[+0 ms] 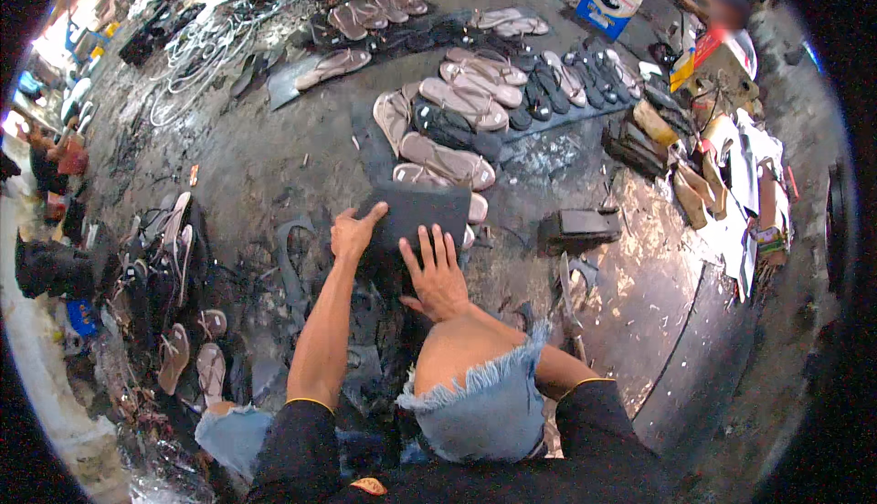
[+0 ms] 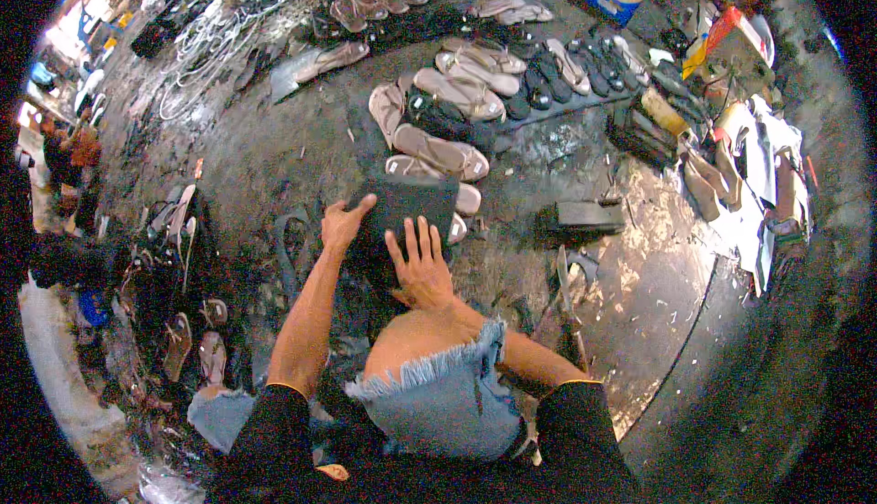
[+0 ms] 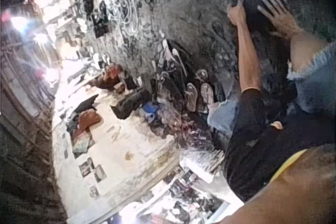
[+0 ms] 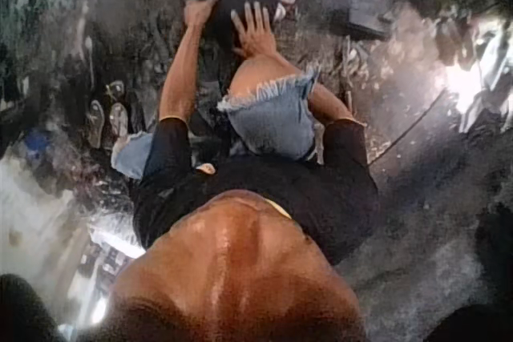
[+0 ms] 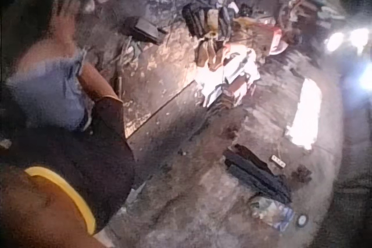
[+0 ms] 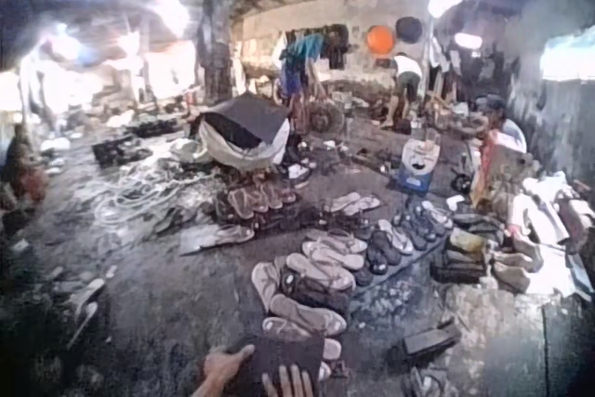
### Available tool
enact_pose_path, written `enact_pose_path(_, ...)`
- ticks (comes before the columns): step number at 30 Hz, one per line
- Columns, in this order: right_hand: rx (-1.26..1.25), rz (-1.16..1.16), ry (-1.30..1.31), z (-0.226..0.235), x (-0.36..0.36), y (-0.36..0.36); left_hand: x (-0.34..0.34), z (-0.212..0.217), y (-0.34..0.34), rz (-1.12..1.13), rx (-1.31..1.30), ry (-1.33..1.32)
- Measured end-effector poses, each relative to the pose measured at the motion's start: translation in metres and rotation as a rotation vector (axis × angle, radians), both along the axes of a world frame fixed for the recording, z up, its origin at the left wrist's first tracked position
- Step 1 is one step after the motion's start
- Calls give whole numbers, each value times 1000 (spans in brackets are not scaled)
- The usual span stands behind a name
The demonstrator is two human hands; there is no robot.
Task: The person sits on the floor and uses a knife-like tool to scrape and trim the soles and straps of multiple flip-flops. They handle each sandal one at a time, turning them over to work on different surfaces, and place finished items aside.
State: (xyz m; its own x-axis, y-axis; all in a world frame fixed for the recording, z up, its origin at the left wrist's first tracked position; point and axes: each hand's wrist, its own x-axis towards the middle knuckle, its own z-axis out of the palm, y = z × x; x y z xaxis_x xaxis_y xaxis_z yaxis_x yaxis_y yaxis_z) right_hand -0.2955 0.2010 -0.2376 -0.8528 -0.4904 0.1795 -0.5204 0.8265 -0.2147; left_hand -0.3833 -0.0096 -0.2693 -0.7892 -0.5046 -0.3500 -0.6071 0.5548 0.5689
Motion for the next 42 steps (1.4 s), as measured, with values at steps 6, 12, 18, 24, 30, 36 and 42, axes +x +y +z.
enact_pose_path(6, 197, 8, -37, -23, -63, 17, -21, 19, 18, -336, -69, 377)
enact_pose_path(12, 54, 21, -729, 79, -24, 15, 6, 100, -31, -814, -138, 362)
enact_pose_path(18, -352, 244, -1147, 32, -82, 53, 84, 114, -44, -833, -194, 782)
enact_pose_path(24, -550, -139, -829, -8, -175, 111, 48, 43, 25, -970, -316, 777)
enact_pose_path(30, -291, -418, 108, 1, -251, 152, -119, 34, 111, -822, -311, 903)
enact_pose_path(36, -231, -303, 27, 37, -126, 46, -265, 69, 180, -1000, -415, 425)
enact_pose_path(42, -15, -409, 212, 28, -230, 91, -355, 96, 208, -900, -27, 842)
